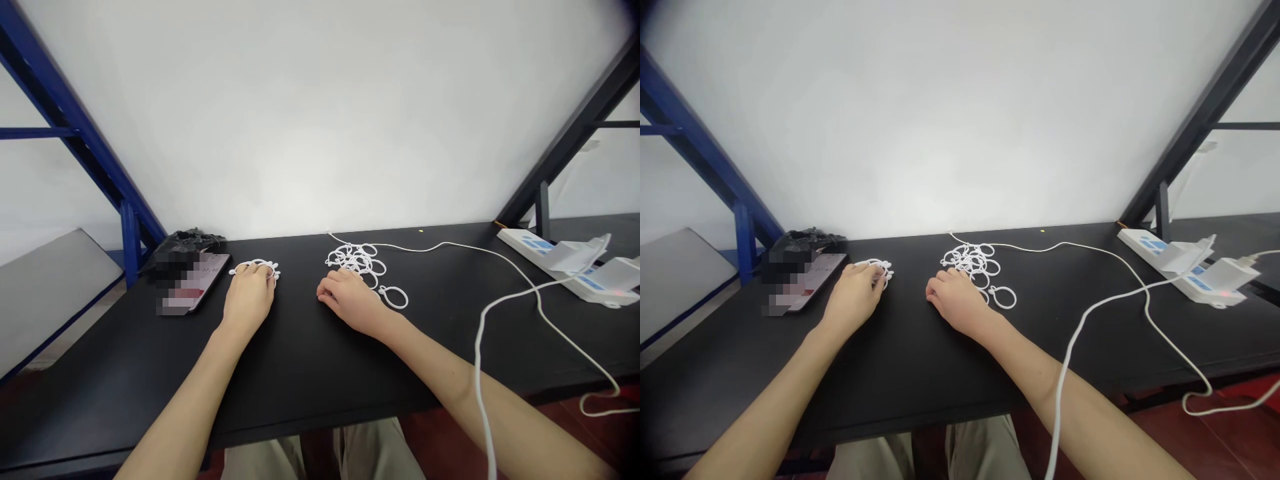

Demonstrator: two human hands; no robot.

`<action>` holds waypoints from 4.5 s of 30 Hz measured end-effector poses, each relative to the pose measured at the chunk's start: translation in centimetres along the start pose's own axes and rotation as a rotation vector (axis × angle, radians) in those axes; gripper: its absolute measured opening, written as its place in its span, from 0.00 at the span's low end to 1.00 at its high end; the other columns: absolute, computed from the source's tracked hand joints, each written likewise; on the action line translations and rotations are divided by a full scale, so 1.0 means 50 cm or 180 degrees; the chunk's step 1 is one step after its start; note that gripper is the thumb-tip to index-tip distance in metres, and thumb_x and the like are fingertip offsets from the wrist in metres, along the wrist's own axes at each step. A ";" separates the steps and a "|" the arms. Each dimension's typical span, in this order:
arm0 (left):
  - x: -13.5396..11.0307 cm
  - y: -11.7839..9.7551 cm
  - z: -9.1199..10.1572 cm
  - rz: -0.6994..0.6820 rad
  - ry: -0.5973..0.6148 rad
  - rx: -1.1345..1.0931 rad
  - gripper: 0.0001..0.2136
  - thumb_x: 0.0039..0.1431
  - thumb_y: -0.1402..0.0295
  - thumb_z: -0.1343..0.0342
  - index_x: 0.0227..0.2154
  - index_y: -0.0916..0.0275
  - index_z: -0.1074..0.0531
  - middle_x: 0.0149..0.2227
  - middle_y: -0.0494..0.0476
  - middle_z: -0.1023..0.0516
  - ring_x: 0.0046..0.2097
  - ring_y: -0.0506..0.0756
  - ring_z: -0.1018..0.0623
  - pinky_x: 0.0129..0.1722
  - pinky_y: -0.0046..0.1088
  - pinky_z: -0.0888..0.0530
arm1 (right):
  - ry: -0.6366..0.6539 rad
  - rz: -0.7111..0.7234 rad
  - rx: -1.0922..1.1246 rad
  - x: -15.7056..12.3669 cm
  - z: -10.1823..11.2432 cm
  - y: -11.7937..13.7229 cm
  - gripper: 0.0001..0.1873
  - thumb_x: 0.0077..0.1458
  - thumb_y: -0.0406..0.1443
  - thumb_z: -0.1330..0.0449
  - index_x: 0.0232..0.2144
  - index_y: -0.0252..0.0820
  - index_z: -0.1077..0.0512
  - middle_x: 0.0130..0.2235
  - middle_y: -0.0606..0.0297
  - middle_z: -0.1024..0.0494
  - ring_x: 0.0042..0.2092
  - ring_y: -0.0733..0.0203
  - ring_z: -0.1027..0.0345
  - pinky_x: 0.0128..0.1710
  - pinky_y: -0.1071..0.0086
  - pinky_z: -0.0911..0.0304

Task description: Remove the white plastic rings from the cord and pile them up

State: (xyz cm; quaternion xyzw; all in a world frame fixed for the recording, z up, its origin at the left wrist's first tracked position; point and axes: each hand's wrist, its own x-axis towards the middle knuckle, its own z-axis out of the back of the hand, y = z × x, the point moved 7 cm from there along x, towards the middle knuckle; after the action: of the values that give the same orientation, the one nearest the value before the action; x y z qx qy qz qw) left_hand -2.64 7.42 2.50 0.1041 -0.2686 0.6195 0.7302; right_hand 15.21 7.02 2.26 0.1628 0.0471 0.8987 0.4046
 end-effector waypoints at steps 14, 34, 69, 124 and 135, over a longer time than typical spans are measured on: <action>-0.010 -0.107 0.004 -0.0760 0.0388 -0.1554 0.13 0.66 0.64 0.54 0.48 0.57 0.29 0.47 0.57 0.25 0.47 0.56 0.26 0.48 0.35 0.30 | -0.1104 0.0354 0.0602 -0.007 0.049 0.018 0.09 0.65 0.33 0.49 0.40 0.43 0.29 0.40 0.60 0.22 0.42 0.57 0.32 0.45 0.62 0.37; -0.001 -0.076 0.001 0.0468 0.0718 -0.3513 0.11 0.59 0.60 0.44 0.39 0.61 0.28 0.38 0.55 0.22 0.41 0.54 0.22 0.45 0.34 0.26 | -0.0649 -0.0660 0.3332 0.008 0.020 -0.019 0.09 0.59 0.38 0.44 0.40 0.41 0.28 0.34 0.65 0.22 0.34 0.65 0.29 0.38 0.68 0.32; -0.010 -0.103 -0.010 0.0129 0.0737 -0.2711 0.05 0.59 0.65 0.45 0.38 0.57 0.29 0.40 0.51 0.20 0.38 0.51 0.22 0.37 0.27 0.26 | -0.0570 -0.0828 0.3372 0.010 0.003 -0.028 0.05 0.58 0.33 0.43 0.36 0.39 0.27 0.33 0.64 0.22 0.34 0.65 0.27 0.39 0.68 0.30; -0.004 -0.009 0.011 0.0186 0.0353 0.0715 0.15 0.64 0.63 0.55 0.36 0.62 0.24 0.42 0.65 0.22 0.45 0.66 0.31 0.41 0.45 0.33 | -0.1265 -0.1480 0.2947 -0.010 0.021 -0.069 0.12 0.57 0.44 0.43 0.40 0.44 0.31 0.30 0.69 0.26 0.21 0.71 0.41 0.17 0.76 0.44; -0.003 -0.011 0.017 0.0294 0.0218 0.0592 0.15 0.63 0.63 0.55 0.38 0.61 0.24 0.42 0.66 0.21 0.46 0.68 0.30 0.41 0.45 0.34 | -0.0758 -0.1466 0.3277 -0.007 0.017 -0.055 0.20 0.58 0.39 0.40 0.52 0.41 0.29 0.35 0.66 0.22 0.30 0.68 0.27 0.43 0.67 0.29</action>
State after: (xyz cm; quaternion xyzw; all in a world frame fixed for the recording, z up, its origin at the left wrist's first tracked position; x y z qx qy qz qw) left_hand -2.36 6.79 3.22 0.1377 -0.1894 0.6780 0.6968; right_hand 17.67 8.57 2.40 0.4243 0.4668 0.6242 0.4609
